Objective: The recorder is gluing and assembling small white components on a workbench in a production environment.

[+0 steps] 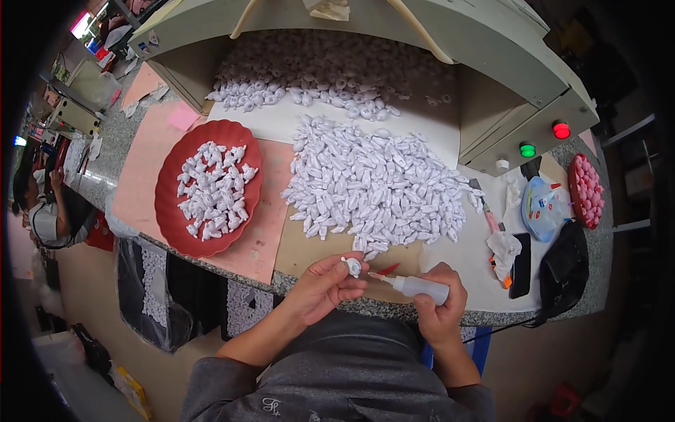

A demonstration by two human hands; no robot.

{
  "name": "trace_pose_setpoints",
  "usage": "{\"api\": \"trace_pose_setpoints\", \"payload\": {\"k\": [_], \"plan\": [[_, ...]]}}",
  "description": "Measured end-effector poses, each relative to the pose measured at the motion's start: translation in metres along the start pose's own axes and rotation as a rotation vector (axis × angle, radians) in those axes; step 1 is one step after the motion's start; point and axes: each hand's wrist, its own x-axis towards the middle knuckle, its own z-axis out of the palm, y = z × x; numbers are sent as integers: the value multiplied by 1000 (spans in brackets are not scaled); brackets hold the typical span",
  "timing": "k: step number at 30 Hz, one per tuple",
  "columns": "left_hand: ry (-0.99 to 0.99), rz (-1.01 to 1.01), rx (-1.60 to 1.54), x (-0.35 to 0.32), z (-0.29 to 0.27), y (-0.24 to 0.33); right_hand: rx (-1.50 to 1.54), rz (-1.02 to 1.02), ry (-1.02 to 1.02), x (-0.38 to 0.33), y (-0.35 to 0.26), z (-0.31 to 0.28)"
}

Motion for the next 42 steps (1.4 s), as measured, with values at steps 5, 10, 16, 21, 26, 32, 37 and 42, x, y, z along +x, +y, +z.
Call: {"api": "trace_pose_setpoints", "payload": {"k": [5,10,16,21,26,32,37,42], "plan": [[-10,-11,6,0,-1,0,-69,-8,-21,4,-5,4],[63,-15,46,-1,5,2,-96,-5,-32,6,-5,5],[58,-21,73,0,3,2,-118,-19,-26,6,-5,7],[51,-22,69,0,3,2,-112,-23,-32,8,-5,7],[51,-14,73,1,4,2,-99,-42,-49,10,-7,8],[49,-13,82,1,4,1,-91,-34,-54,10,-6,8],[47,-11,88,1,4,0,-91,-7,-86,13,-9,4],[60,-11,89,1,4,0,-119,2,-131,15,-11,1]]}}
